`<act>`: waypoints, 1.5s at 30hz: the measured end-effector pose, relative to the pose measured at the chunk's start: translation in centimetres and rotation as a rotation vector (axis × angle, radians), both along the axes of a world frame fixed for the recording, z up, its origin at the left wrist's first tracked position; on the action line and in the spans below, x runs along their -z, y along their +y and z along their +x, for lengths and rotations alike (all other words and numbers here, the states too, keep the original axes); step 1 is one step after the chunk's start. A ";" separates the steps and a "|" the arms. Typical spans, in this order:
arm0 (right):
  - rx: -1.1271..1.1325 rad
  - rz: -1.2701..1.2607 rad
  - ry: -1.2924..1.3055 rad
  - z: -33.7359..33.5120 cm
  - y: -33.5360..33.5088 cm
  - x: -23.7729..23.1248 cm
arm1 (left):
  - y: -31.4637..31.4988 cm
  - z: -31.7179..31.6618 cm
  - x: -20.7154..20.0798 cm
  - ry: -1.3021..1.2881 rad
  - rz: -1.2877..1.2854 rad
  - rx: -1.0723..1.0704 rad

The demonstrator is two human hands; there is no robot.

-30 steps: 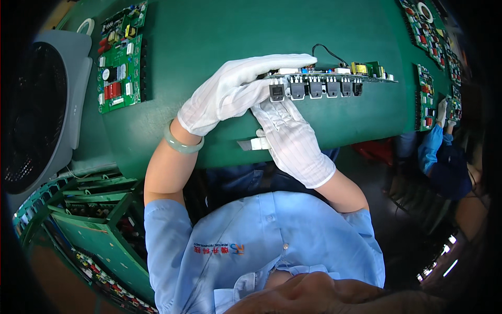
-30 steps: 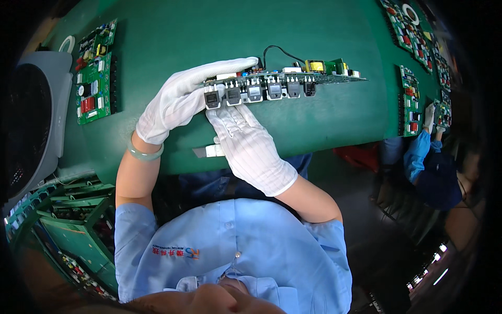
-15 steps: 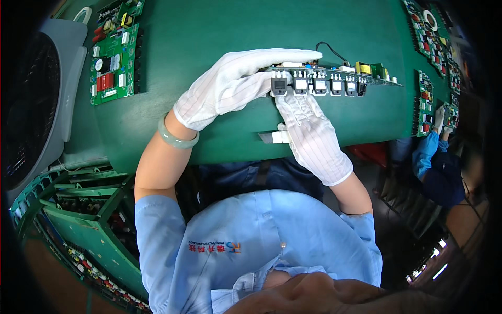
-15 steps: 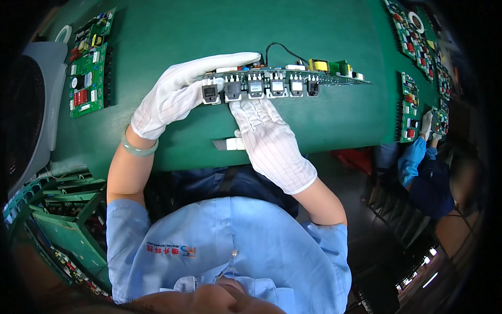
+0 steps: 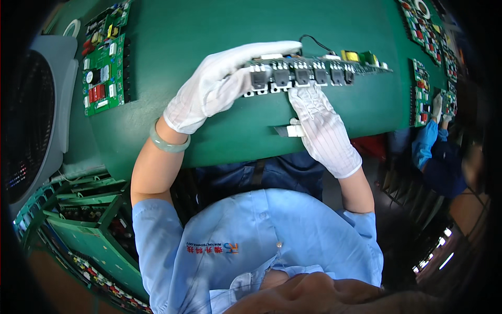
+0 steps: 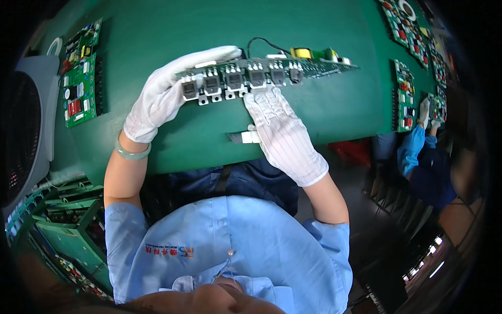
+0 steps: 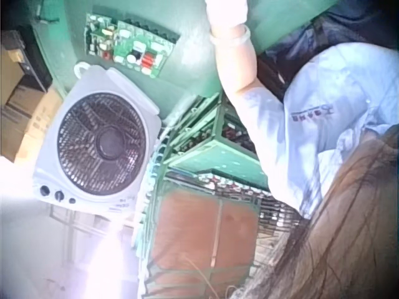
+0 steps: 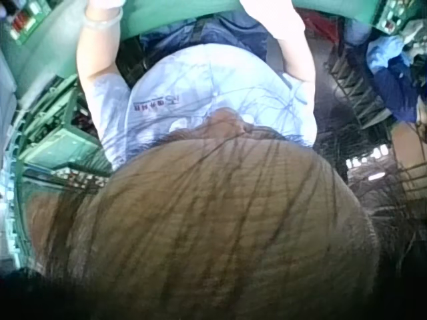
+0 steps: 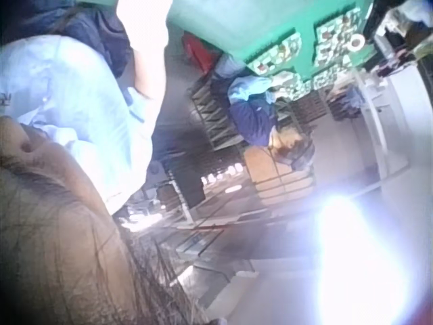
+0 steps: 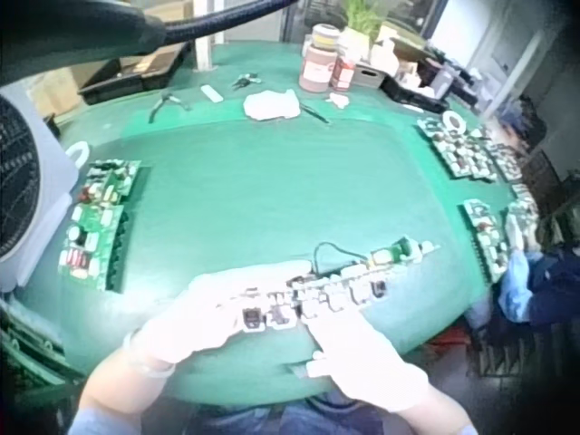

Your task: The person cleans multiple green circuit boards at a workbench using a small metal scraper. They hold each board with gloved hands, flip it to access both sides, and scrape the surface to remove residue. The person handles the boards one at a time, placing them on a green tray after cleaning.

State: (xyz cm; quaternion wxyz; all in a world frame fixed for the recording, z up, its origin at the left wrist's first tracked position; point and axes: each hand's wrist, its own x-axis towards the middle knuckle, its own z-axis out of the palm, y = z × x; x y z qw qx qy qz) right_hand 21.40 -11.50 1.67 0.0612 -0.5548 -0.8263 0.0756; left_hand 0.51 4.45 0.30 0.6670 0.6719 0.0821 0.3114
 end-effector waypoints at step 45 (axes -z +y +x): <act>0.816 0.343 0.417 -2.9 -9.0 1.9 | -5.9 2.8 -0.1 0.084 0.039 0.339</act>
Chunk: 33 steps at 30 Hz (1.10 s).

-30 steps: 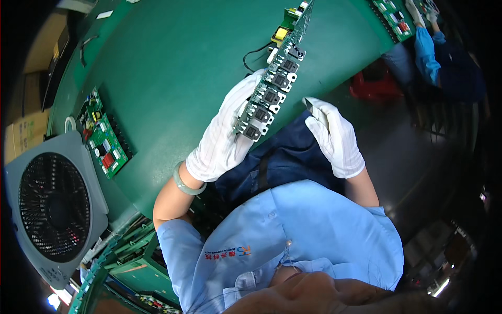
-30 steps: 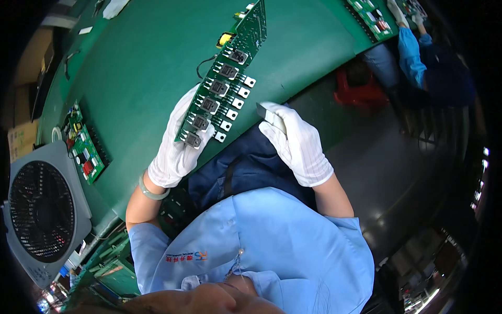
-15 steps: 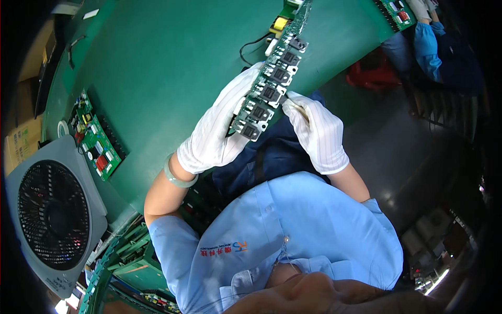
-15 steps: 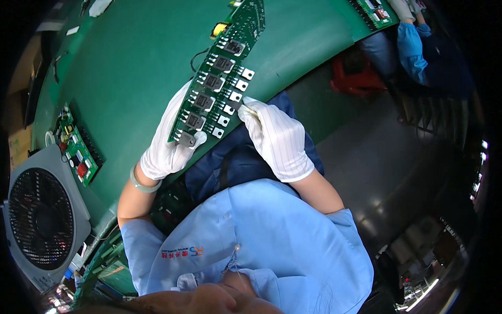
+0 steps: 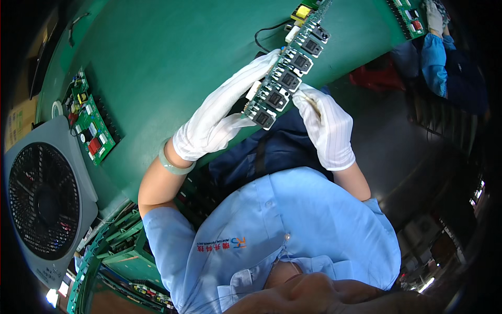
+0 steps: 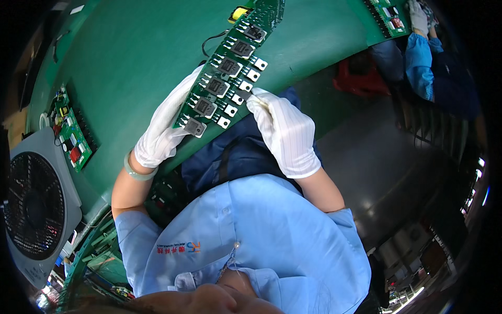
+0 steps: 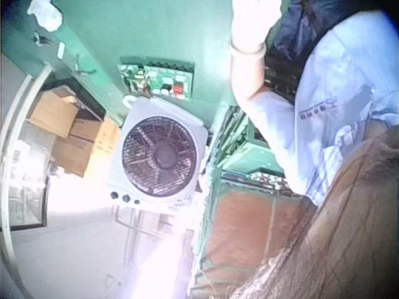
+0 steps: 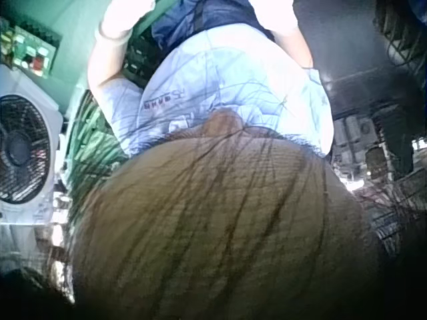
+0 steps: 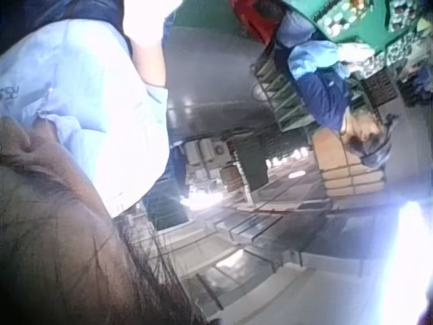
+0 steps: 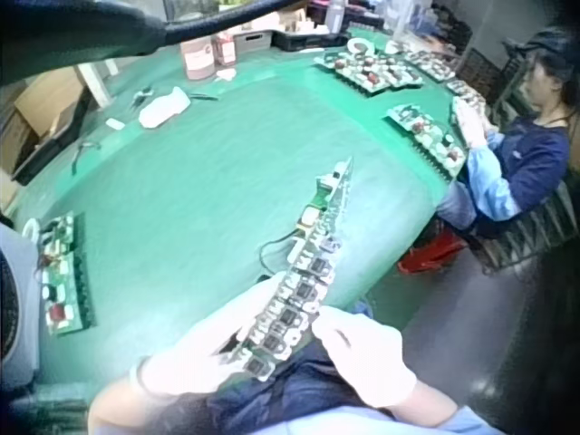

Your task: The person cleans multiple green circuit boards at a workbench using a small metal scraper. They hold each board with gloved hands, flip it to access both sides, and scrape the surface to remove residue. The person handles the boards one at a time, placing them on a green tray after cleaning.

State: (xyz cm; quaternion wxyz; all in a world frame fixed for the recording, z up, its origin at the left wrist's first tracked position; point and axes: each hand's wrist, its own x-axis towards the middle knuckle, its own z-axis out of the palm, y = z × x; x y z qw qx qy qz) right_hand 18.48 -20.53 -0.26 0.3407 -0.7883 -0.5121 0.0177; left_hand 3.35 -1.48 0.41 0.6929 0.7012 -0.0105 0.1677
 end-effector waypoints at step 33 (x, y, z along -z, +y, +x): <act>-0.166 -0.031 0.097 -1.0 -0.6 -1.5 | 0.4 0.2 0.9 -0.156 0.197 -0.006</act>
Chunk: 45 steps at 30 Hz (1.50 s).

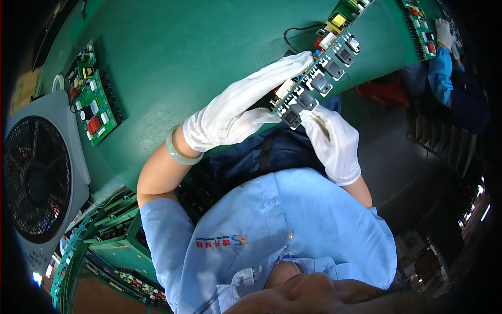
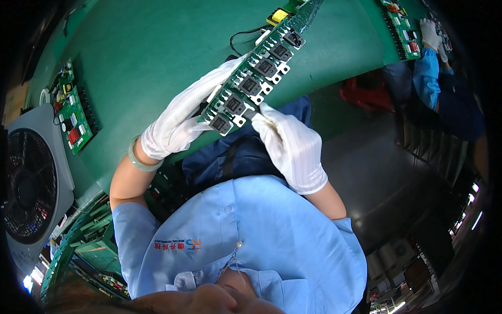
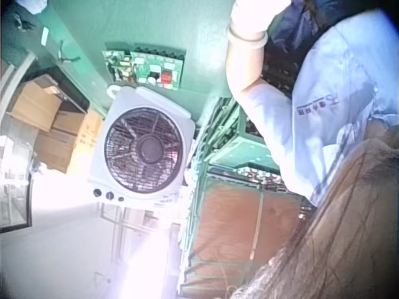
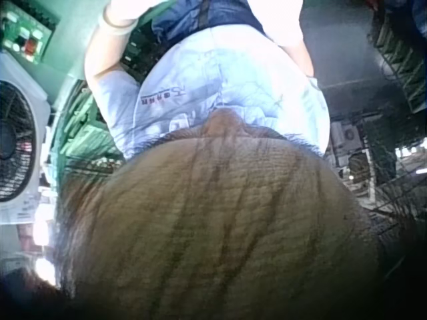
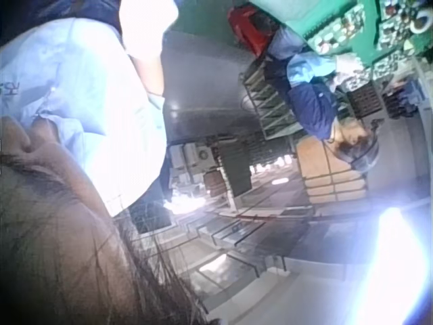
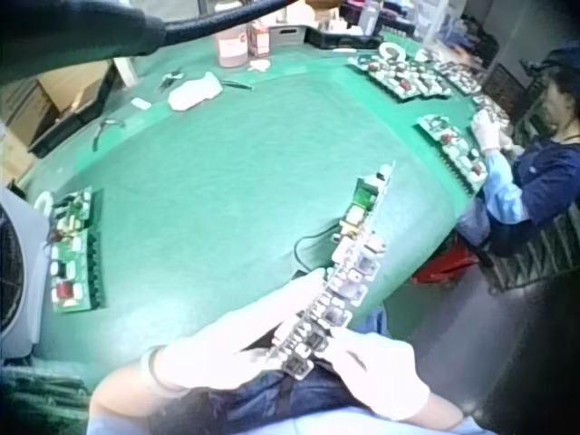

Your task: The person cleans multiple green circuit boards at a workbench using a small metal scraper. They hold each board with gloved hands, flip it to access both sides, and scrape the surface to remove residue. The person handles the boards one at a time, placing them on a green tray after cleaning.

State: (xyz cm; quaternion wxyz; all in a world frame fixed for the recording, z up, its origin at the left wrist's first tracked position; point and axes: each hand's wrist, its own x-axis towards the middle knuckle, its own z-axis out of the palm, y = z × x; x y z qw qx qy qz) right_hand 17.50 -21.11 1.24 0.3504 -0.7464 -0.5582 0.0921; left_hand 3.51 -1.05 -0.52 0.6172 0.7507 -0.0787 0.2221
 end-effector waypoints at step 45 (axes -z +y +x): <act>0.232 -0.014 0.086 2.0 0.7 1.1 | -0.5 -0.2 0.2 0.018 0.225 -0.217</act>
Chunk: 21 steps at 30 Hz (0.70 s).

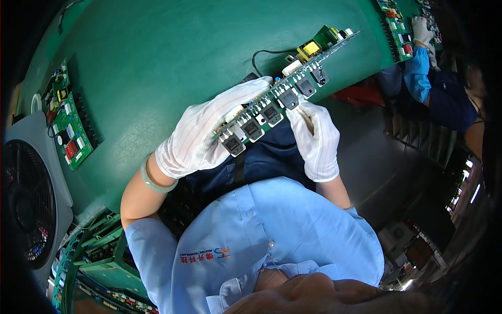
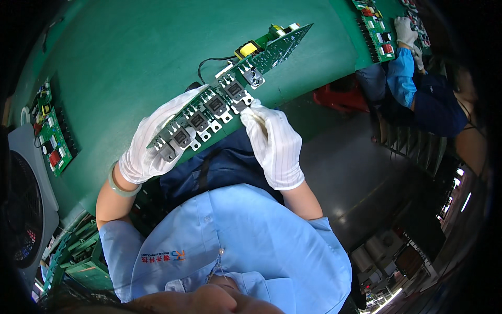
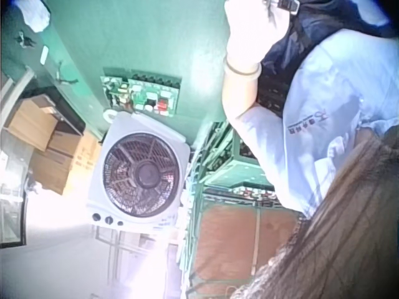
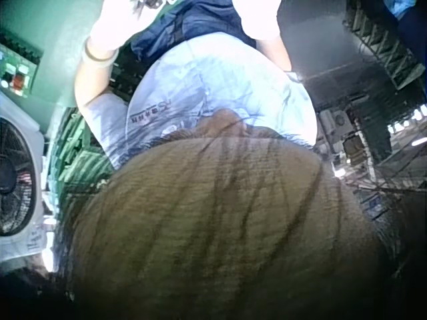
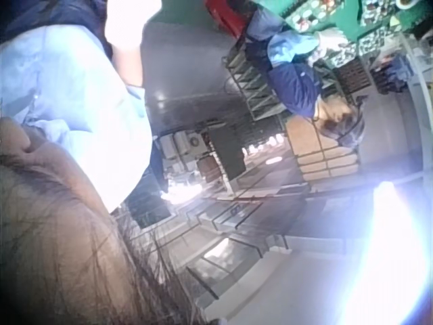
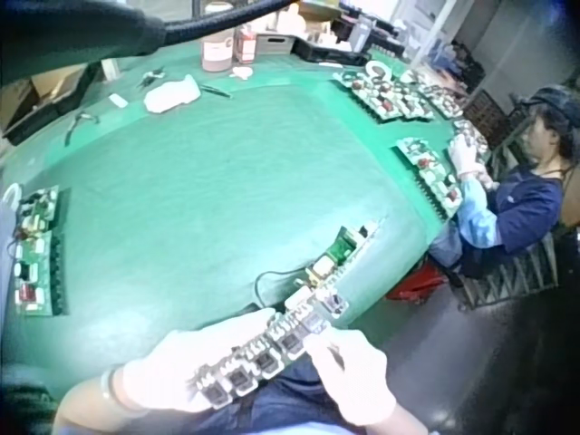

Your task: The person cleans multiple green circuit boards at a workbench using a small metal scraper. They hold each board with gloved hands, flip it to access both sides, and scrape the surface to remove residue. The person handles the boards one at a time, placing them on a green tray after cleaning.

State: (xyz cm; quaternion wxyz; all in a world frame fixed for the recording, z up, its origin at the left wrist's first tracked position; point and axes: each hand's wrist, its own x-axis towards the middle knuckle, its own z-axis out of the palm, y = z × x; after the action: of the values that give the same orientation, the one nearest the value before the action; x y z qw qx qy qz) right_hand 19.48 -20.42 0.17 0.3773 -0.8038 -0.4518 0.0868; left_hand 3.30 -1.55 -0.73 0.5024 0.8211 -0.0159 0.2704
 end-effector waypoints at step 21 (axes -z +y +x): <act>-0.042 0.019 0.055 -0.3 -0.6 0.5 | -0.2 0.0 -0.2 -0.045 0.001 -0.041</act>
State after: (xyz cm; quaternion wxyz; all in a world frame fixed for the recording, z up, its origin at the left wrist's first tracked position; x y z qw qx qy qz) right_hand 19.16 -21.02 -0.37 0.3951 -0.7878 -0.4589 0.1125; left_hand 3.32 -1.75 -0.50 0.4960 0.8151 -0.0106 0.2992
